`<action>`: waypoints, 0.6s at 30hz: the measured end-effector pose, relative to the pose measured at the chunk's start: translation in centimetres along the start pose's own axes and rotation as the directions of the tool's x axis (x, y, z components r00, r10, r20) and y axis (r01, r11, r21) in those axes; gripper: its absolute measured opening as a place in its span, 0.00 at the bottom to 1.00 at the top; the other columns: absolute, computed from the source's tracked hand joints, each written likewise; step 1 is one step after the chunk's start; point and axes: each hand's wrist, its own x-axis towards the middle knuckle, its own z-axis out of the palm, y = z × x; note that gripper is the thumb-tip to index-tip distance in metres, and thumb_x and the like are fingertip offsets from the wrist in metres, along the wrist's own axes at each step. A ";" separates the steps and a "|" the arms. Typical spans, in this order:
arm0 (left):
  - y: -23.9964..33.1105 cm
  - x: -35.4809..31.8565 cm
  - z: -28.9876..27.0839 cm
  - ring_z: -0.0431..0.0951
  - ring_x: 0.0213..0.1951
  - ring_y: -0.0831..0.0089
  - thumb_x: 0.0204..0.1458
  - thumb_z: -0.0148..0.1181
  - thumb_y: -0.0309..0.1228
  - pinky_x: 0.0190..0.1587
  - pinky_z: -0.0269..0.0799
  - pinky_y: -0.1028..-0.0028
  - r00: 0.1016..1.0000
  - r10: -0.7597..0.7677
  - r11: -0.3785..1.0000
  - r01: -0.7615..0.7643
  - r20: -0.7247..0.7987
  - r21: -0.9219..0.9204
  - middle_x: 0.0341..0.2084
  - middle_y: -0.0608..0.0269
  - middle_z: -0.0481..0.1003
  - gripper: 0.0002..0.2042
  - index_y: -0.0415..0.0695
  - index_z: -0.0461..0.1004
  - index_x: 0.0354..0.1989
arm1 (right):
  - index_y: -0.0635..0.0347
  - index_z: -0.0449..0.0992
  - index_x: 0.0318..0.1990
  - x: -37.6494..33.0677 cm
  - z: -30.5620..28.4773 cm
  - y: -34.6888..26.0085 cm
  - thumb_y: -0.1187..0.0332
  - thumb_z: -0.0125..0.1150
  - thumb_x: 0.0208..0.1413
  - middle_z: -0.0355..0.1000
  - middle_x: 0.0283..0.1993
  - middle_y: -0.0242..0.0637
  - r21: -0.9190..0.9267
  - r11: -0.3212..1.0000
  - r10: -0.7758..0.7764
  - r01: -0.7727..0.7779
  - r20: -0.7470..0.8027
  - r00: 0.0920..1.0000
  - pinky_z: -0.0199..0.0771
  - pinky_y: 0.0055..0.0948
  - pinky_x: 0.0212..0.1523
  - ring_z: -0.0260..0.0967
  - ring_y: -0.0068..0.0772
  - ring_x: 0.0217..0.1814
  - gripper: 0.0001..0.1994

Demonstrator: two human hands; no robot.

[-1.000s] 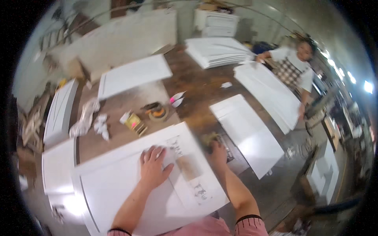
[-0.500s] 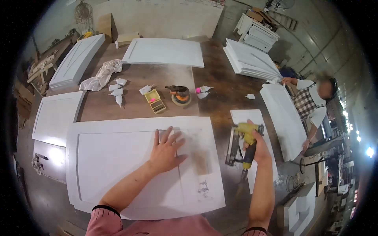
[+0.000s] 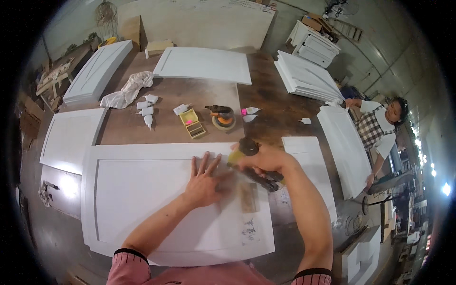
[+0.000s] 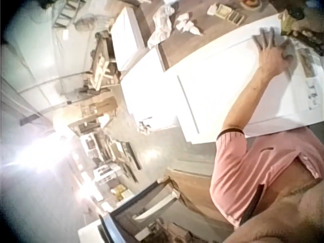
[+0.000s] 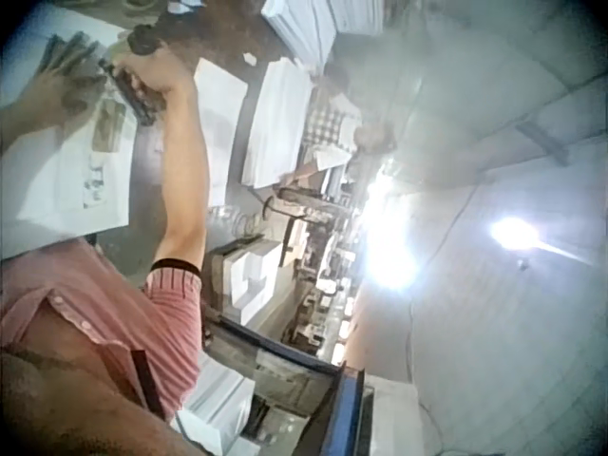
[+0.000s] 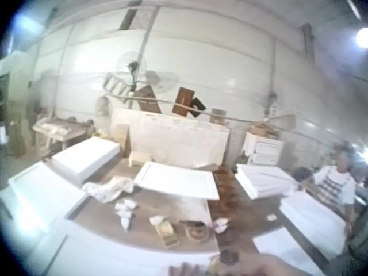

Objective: The person applies glue to wooden strips, positions them on white furniture panels, and secures them with a nail gun before stacking the completed panels.

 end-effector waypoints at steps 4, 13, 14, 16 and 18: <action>-0.2 -0.1 0.1 0.35 0.79 0.41 0.53 0.62 0.57 0.73 0.23 0.32 1.000 0.009 0.999 -0.009 0.012 0.031 0.79 0.52 0.44 0.31 0.73 0.70 0.69 | 0.43 0.68 0.69 0.4 0.2 -0.1 0.69 0.65 0.56 0.79 0.38 0.33 -0.039 0.999 0.033 -0.032 0.025 0.999 0.64 0.22 0.21 0.61 0.18 0.19 0.31; 0.3 0.3 0.0 0.34 0.79 0.41 0.51 0.64 0.58 0.73 0.25 0.31 1.000 -0.007 0.999 0.007 0.010 0.039 0.79 0.53 0.42 0.32 0.75 0.70 0.68 | 0.43 0.68 0.70 0.3 0.6 0.0 0.57 0.69 0.56 0.76 0.30 0.31 -0.096 0.995 0.040 -0.040 -0.010 0.999 0.69 0.27 0.22 0.67 0.22 0.20 0.33; 0.4 0.4 0.1 0.34 0.79 0.41 0.51 0.64 0.58 0.73 0.25 0.31 1.000 0.004 0.999 -0.004 0.006 0.040 0.79 0.53 0.42 0.32 0.75 0.70 0.68 | 0.43 0.68 0.70 -0.4 0.3 0.4 0.57 0.69 0.56 0.76 0.30 0.31 -0.096 0.995 0.038 -0.040 -0.022 0.999 0.69 0.27 0.22 0.67 0.22 0.20 0.33; 0.2 0.2 0.1 0.33 0.79 0.41 0.51 0.64 0.57 0.73 0.24 0.32 1.000 0.016 0.999 -0.016 0.001 0.033 0.79 0.53 0.41 0.34 0.75 0.68 0.70 | 0.43 0.68 0.71 -2.1 0.2 1.3 0.60 0.71 0.57 0.75 0.30 0.29 -0.071 0.996 -0.059 0.055 -0.056 0.997 0.68 0.26 0.22 0.66 0.20 0.21 0.33; 0.3 -0.1 -0.1 0.33 0.79 0.41 0.51 0.64 0.57 0.74 0.24 0.32 0.999 0.034 0.997 -0.033 -0.006 0.071 0.79 0.52 0.41 0.36 0.72 0.66 0.71 | 0.43 0.68 0.71 -5.5 0.4 1.5 0.62 0.72 0.56 0.75 0.31 0.28 0.006 0.996 -0.092 0.093 -0.090 0.992 0.68 0.25 0.23 0.66 0.20 0.21 0.34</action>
